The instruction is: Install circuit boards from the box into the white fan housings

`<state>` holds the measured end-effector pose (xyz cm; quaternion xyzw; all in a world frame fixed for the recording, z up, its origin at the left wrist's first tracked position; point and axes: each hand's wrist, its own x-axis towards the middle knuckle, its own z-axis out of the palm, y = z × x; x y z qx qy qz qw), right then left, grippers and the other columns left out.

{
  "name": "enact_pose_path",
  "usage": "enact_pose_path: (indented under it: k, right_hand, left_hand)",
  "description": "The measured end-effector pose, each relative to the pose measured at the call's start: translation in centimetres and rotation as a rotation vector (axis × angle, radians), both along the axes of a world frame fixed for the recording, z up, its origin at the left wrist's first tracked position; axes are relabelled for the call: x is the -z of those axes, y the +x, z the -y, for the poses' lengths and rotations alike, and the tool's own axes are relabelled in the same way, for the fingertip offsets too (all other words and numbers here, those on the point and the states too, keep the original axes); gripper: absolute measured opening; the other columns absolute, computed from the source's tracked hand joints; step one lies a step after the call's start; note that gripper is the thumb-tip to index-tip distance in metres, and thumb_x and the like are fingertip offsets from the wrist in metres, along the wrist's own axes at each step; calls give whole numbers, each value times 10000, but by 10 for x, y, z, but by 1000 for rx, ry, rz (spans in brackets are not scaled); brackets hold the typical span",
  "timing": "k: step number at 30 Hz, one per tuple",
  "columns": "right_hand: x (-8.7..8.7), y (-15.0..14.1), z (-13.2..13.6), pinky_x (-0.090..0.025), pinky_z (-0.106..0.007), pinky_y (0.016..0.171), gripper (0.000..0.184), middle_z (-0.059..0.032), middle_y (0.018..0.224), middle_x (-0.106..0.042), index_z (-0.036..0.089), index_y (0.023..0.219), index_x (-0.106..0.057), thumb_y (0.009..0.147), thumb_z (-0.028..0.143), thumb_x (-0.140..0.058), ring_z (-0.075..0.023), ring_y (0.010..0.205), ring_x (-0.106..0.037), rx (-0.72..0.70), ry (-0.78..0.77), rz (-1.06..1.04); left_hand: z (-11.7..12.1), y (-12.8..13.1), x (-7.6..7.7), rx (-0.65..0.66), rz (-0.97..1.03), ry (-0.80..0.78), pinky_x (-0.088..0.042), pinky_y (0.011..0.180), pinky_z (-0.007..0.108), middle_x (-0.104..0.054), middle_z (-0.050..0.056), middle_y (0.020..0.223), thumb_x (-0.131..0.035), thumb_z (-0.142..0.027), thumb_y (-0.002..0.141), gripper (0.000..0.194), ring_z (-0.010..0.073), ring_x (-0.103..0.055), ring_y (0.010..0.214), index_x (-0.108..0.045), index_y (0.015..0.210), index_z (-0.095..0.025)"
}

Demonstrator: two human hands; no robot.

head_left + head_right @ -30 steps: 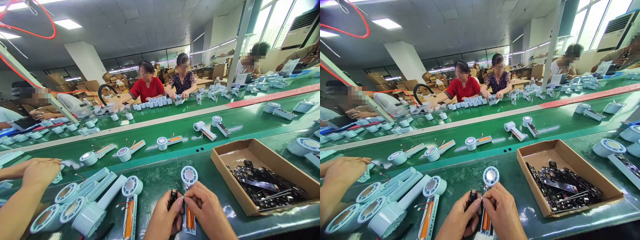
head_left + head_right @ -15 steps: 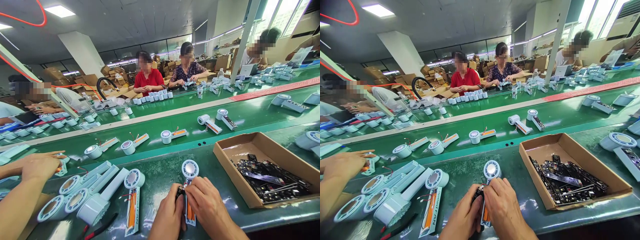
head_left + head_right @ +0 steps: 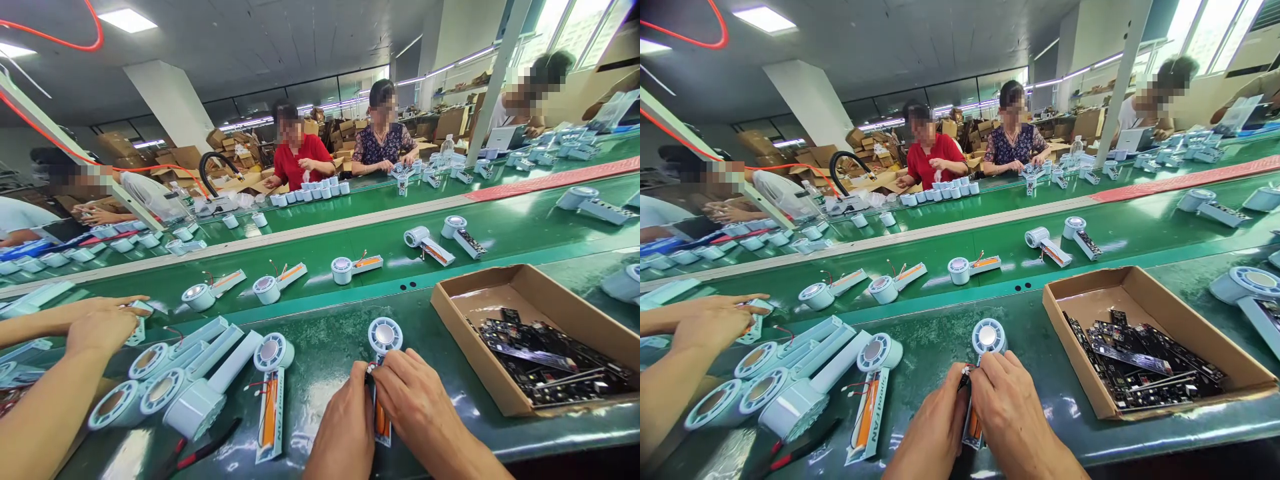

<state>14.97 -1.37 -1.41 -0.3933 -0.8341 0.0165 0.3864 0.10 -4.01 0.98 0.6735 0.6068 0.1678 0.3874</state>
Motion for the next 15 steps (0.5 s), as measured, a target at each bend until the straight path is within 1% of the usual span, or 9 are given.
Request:
enact_pose_path:
  k: [2, 4, 6, 8, 11, 13, 15]
  right_hand:
    - [-1, 1, 0, -264, -330, 644, 423, -22, 696, -540, 180, 711, -580, 1060, 131, -346, -172, 630, -435, -12, -10, 5]
    - [-4, 2, -1, -274, -331, 648, 421, -26, 703, -551, 182, 727, -588, 1061, 133, -336, -177, 638, -448, -18, -13, 15]
    - [-5, 2, -2, -284, -332, 651, 407, -27, 706, -561, 185, 749, -598, 1055, 125, -337, -181, 642, -460, -16, -10, 20]
    - [-4, 2, -3, -293, -332, 649, 393, -25, 701, -564, 189, 749, -593, 1044, 110, -346, -182, 639, -466, -8, -8, 25]
    - [3, 0, -2, -310, -332, 640, 374, -26, 709, -566, 197, 738, -578, 1035, 115, -367, -185, 635, -472, 24, -43, 23]
    - [8, 1, 2, -337, -328, 636, 348, -28, 728, -573, 202, 773, -593, 1041, 136, -380, -187, 642, -488, 33, -78, -6]
    - [14, 6, 9, -401, -314, 659, 297, -36, 791, -600, 208, 860, -612, 1048, 155, -389, -191, 701, -544, -8, -130, -67]
  left_hand:
    - [-1, -1, -3, 10, -2, 8, -383, 676, 331, -682, 83, 831, -252, -233, 992, 279, 264, -635, 755, -509, 1098, -214]
    - [-1, -2, -4, -10, 24, 3, -402, 759, 348, -708, 122, 982, -262, -213, 989, 299, 283, -654, 916, -518, 1144, -207]
    - [-2, 0, -3, -27, 58, -7, -408, 796, 362, -717, 127, 1035, -272, -205, 983, 311, 293, -662, 974, -521, 1167, -209]
    - [-2, 2, 0, -45, 84, 7, -408, 786, 370, -720, 131, 1028, -275, -214, 978, 303, 301, -669, 960, -528, 1145, -206]
    - [0, 6, 5, -58, 109, 32, -401, 741, 367, -719, 128, 960, -281, -223, 971, 278, 296, -669, 886, -537, 1079, -199]
    - [2, 7, 10, -89, 154, 45, -404, 739, 353, -715, 105, 920, -302, -225, 969, 270, 273, -663, 873, -552, 1068, -202]
    - [4, 6, 15, -149, 280, 25, -418, 720, 323, -692, 55, 840, -348, -243, 971, 258, 229, -654, 799, -577, 1086, -211]
